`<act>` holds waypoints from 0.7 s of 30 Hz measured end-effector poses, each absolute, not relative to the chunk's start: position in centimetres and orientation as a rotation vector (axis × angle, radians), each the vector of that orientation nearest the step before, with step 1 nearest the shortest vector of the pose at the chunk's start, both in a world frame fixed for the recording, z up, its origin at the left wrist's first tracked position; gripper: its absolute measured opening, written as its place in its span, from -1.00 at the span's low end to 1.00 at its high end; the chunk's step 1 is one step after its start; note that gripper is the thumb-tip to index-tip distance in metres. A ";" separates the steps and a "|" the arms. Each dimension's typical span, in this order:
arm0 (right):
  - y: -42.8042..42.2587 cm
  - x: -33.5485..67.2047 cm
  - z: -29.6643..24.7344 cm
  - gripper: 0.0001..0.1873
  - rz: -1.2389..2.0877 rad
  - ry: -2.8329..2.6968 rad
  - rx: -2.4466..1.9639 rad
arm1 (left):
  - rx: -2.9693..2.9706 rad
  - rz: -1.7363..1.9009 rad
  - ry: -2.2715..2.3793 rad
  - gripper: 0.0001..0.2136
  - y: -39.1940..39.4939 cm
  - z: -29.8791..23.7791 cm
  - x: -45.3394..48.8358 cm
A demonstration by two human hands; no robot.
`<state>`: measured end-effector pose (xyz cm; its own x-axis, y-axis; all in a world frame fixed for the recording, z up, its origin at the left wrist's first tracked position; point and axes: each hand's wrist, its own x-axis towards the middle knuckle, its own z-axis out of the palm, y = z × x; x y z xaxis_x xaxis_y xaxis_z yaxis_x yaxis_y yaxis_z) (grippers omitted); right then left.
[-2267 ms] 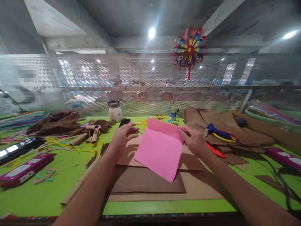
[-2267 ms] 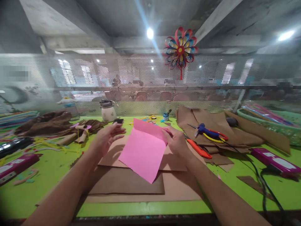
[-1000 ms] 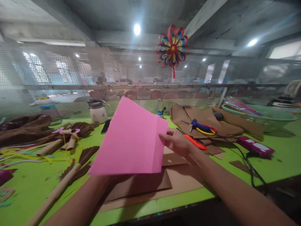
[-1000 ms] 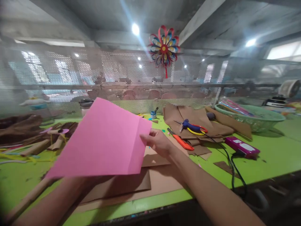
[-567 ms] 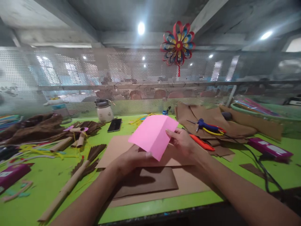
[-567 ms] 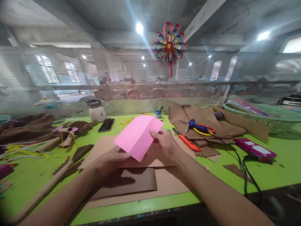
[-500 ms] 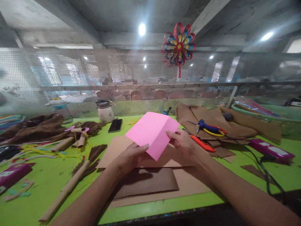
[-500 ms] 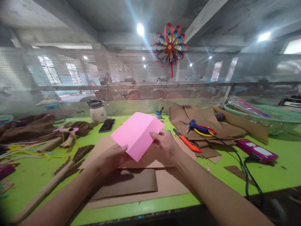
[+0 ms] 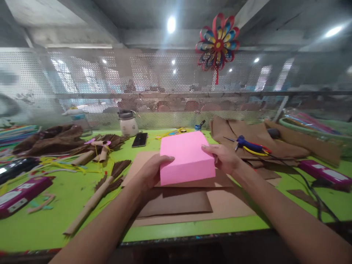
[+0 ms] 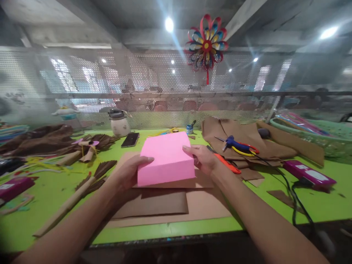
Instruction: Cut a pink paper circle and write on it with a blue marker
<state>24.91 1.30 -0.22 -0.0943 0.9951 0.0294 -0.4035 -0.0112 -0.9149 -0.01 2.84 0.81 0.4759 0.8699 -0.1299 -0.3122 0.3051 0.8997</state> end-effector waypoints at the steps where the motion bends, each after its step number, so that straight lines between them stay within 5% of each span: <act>1: 1.3 24.8 -0.4 -0.71 1.446 -0.967 -0.858 | 0.936 0.893 0.705 -0.83 3.0 0.8 0.1; 9: 1.3 23.5 -0.9 -0.67 1.292 -0.820 -0.821 | 0.842 1.056 0.589 -0.65 3.9 1.1 0.3; 21: 0.7 20.2 -2.0 -0.71 1.256 -0.738 -0.653 | 0.878 1.182 0.493 -0.80 2.4 0.2 1.8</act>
